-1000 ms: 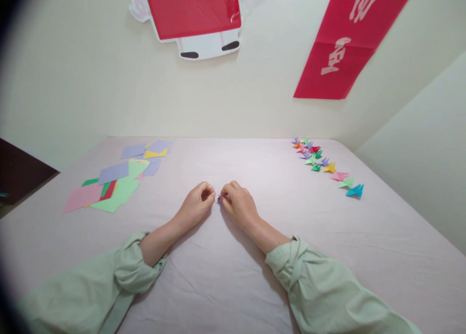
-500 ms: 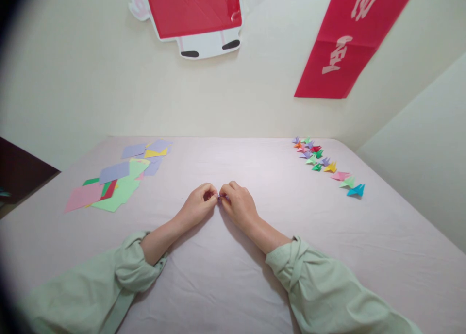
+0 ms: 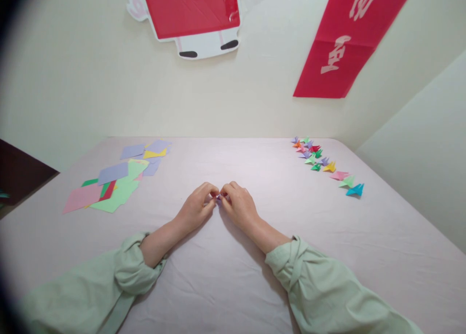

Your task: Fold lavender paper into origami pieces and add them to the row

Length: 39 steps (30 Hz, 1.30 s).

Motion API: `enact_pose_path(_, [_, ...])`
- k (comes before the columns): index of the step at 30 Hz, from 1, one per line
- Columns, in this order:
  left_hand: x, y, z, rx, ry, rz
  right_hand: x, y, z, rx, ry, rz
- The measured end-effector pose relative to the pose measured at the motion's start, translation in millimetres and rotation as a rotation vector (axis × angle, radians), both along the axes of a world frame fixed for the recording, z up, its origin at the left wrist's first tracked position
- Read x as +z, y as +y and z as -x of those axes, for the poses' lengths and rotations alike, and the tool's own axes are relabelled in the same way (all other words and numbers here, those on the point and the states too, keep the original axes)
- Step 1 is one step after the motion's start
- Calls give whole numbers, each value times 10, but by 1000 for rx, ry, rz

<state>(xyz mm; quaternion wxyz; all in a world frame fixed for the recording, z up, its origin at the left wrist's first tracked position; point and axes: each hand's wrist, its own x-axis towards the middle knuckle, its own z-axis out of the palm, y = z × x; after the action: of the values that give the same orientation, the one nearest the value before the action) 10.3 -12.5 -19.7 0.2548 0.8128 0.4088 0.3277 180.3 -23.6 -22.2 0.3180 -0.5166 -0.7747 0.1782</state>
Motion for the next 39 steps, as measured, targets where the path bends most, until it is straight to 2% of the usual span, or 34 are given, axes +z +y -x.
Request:
enact_pose_path(18, [6,20,-15,14,127,-129,6,-4,5,36,14,11])
enact_pose_path(39, [40,22,7,10,214,-171,19,-3,13,43,24,14])
